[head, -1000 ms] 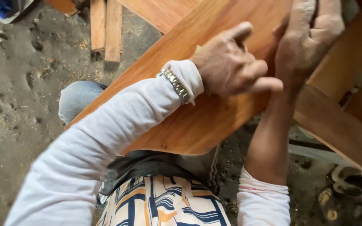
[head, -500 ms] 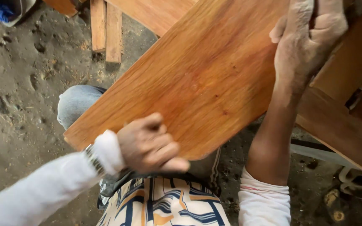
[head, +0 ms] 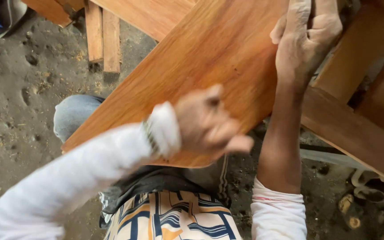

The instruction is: The person sands a wooden chair part using a sanding block. They hold the piece on their lap and rub the block over the surface and edges to smooth the wood.

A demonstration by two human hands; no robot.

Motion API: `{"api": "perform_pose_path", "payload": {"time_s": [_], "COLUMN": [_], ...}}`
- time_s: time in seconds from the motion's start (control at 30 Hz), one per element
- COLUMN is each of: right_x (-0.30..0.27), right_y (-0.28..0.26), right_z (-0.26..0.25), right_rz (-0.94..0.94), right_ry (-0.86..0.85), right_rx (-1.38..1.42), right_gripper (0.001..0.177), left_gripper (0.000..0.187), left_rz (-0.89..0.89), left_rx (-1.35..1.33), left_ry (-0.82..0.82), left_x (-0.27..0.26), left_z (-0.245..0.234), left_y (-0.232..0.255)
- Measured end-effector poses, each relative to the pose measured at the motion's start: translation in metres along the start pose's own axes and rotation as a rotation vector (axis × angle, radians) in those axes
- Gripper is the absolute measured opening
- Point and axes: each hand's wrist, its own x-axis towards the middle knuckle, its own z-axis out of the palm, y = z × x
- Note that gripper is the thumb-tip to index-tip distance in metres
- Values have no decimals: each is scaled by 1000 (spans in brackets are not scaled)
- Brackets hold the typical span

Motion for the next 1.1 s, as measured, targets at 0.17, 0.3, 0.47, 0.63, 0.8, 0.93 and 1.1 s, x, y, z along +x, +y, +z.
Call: {"api": "perform_pose_path", "payload": {"time_s": [0.17,0.3,0.47,0.63,0.8,0.93,1.1], "right_x": [-2,0,-1,-4,-5,-5,-3], "right_y": [0,0,2,-13,-14,-8,0], "right_z": [-2,0,2,-1,-4,-2,2], "right_rz": [-102,-31,-21,-103,-143,-98,10], "right_ry": [-54,-35,-17,-2,15,1,-21], "right_rx": [122,87,67,-100,-224,-90,88], "right_gripper": [24,19,25,27,28,27,21], "left_gripper": [45,51,47,51,45,41,45], "left_rz": [-221,-241,-115,-35,-27,-220,-362], "left_rx": [-237,-204,-228,13,-107,-217,-95], "left_ry": [-257,-361,-157,-20,51,-193,-385], "left_x": [-52,-67,-24,7,-5,-48,-92], "left_z": [-79,-97,-46,21,-14,-87,-128], "left_y": [46,36,3,-49,-33,15,38]}}
